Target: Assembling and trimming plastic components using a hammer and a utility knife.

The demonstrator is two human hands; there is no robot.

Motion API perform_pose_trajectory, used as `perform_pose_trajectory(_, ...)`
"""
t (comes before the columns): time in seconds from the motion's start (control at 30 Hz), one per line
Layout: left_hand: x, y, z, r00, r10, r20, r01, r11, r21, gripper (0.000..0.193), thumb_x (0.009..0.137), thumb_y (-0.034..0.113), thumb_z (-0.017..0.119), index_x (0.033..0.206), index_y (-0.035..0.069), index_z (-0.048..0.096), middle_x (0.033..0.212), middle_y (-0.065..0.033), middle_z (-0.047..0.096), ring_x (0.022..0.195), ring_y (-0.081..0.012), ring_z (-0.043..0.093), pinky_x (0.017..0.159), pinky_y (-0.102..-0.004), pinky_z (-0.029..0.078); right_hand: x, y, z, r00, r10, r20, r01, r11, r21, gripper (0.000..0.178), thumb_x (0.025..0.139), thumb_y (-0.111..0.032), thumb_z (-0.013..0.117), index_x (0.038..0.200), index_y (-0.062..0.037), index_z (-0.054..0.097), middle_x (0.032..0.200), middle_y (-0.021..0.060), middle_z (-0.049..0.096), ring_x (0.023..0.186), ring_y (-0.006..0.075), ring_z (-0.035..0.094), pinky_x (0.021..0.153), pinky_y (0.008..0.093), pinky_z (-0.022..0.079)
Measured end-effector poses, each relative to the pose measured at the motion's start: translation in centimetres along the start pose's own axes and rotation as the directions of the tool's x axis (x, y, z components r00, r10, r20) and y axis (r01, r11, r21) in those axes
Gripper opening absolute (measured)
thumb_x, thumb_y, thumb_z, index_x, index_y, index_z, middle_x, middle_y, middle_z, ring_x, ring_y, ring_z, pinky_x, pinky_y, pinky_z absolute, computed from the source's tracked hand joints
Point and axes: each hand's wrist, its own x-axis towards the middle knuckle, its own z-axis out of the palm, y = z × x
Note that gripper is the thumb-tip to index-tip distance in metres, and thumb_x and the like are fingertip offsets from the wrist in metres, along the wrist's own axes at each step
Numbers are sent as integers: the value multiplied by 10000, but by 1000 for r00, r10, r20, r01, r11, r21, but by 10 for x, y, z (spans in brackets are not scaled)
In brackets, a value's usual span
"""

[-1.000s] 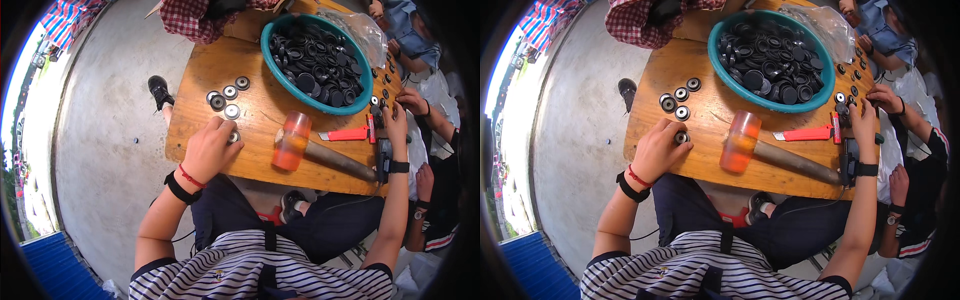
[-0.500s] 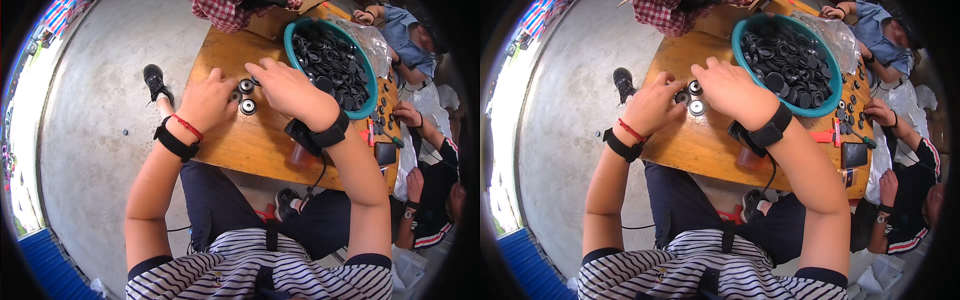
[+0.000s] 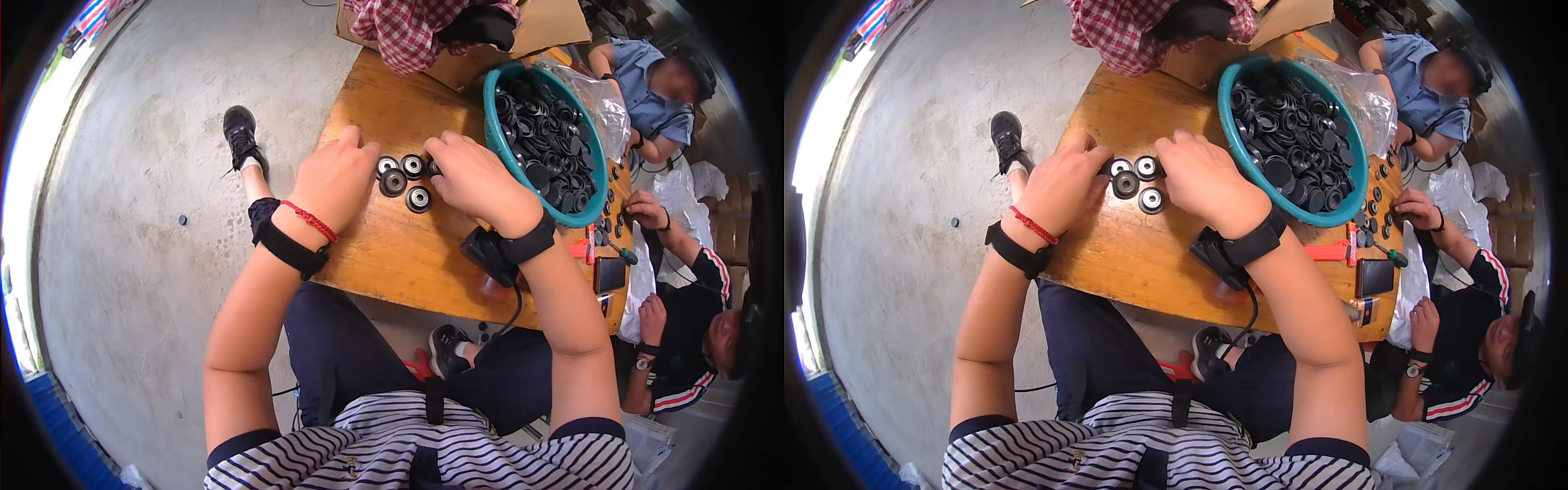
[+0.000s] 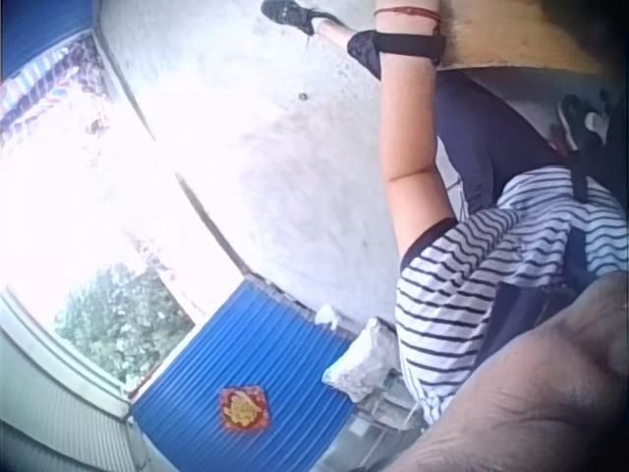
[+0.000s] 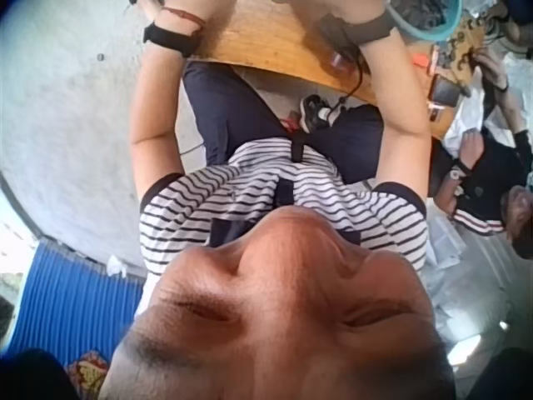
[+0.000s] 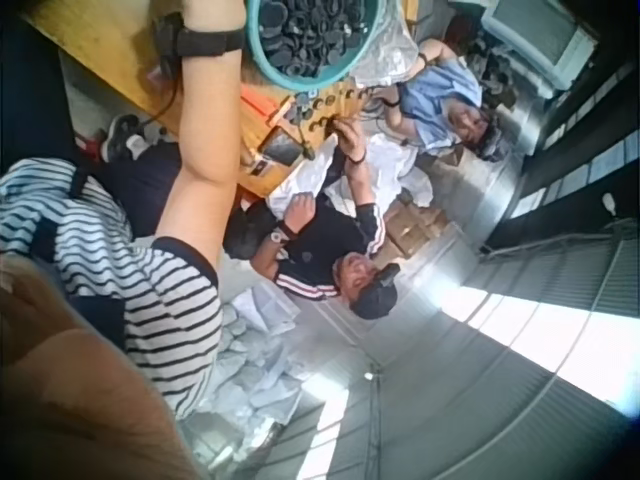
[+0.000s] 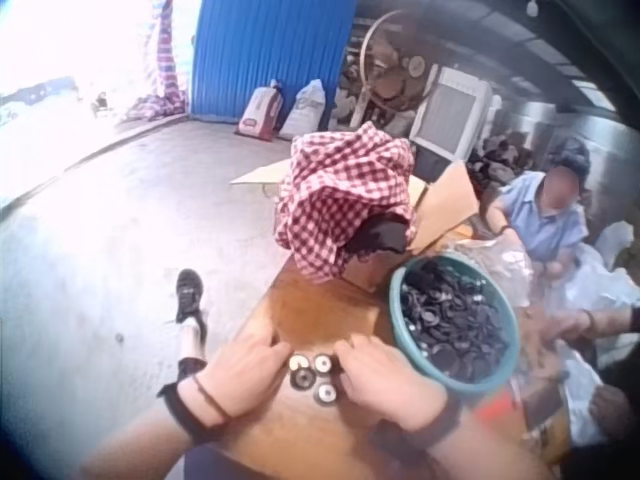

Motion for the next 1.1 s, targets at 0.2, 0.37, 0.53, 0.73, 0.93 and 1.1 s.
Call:
perform_pose_trajectory(0.2, 5, -11, 3, 1000, -24, 5, 24, 1000, 7, 267, 848, 177, 638, 1073, 37, 606, 1013, -166, 570, 929, -358, 607, 792, -430, 504, 10, -10, -5, 994, -5, -111, 29, 977, 211, 235, 756, -47, 621, 987, -16, 591, 984, 197, 560, 876, 394, 599, 762, 450, 498)
perform_pose_trajectory(0.37, 9, 3, 5, 974, -2, -229, -19, 996, -87, 291, 874, 276, 624, 1047, 43, 613, 984, -152, 568, 899, -345, 609, 750, -426, 497, 18, -9, 3, 1000, -19, 7, 17, 975, 222, 209, 768, -96, 636, 955, -6, 611, 948, 211, 566, 887, 399, 602, 790, 452, 500)
perform_pose_trajectory(0.53, 6, 14, 6, 962, 159, -222, -179, 981, -74, 272, 874, 279, 621, 1016, 46, 615, 964, -138, 560, 854, -326, 607, 740, -412, 498, 7, 1, -3, 996, 65, -67, -53, 985, 165, 227, 787, -167, 615, 909, 24, 610, 899, 238, 607, 842, 416, 611, 773, 459, 507)
perform_pose_trajectory(0.73, -3, 15, 20, 928, 361, -94, -368, 926, -79, 240, 815, 152, 629, 1016, 22, 603, 965, -147, 544, 856, -337, 598, 753, -406, 503, -23, -30, 1, 998, 38, 48, -47, 977, 210, 274, 794, -153, 626, 946, 73, 593, 964, 262, 599, 893, 424, 618, 810, 467, 505)
perform_pose_trajectory(0.93, -14, 14, 16, 954, 298, 7, -298, 954, -42, 263, 799, 147, 644, 1011, 0, 590, 979, -170, 539, 871, -351, 595, 765, -421, 490, -19, -24, 7, 996, 24, 91, -40, 985, 167, 285, 787, -139, 645, 979, 41, 536, 965, 232, 554, 888, 424, 582, 792, 460, 484)
perform_pose_trajectory(1.1, -43, 23, -1, 987, 148, 54, -143, 986, -85, 305, 819, 180, 656, 1052, -1, 580, 956, -184, 545, 892, -364, 586, 782, -423, 475, 5, -21, -8, 997, 78, -19, -73, 980, 188, 257, 783, -124, 644, 952, 42, 545, 973, 233, 558, 892, 422, 587, 790, 465, 486)
